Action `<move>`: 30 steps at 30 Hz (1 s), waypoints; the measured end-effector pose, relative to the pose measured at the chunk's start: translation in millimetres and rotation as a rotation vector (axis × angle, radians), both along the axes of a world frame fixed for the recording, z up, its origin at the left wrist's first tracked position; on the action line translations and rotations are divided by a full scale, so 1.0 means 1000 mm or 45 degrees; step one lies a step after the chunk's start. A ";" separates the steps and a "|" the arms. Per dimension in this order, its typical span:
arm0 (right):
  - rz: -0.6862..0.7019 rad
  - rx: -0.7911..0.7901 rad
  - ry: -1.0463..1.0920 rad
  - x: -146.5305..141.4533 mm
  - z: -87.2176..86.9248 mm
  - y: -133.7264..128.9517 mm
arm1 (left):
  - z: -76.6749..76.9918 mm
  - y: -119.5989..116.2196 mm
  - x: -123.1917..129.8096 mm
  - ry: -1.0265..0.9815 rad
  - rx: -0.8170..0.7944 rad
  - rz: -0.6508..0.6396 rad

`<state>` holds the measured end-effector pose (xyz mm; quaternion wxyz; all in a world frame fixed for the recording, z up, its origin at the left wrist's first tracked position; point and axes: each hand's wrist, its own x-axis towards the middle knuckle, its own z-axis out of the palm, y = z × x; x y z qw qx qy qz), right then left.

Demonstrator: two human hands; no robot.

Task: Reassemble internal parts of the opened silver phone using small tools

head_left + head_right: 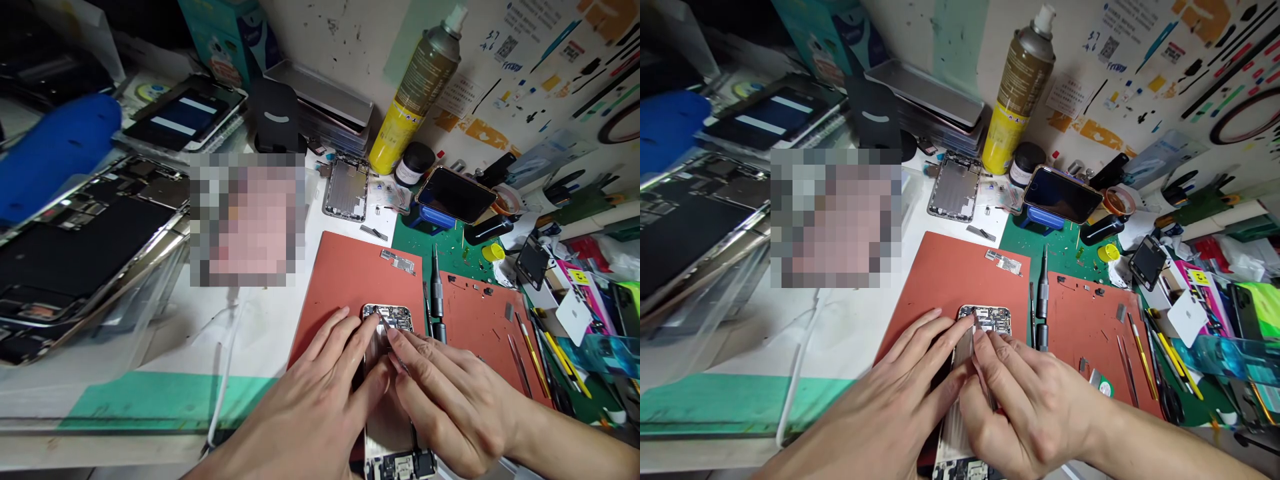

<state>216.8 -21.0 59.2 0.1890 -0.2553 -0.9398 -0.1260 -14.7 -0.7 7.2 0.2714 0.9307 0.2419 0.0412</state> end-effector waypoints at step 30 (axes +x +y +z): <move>-0.005 -0.090 -0.294 -0.017 0.022 0.006 | -0.015 -0.010 -0.004 -0.184 0.200 0.079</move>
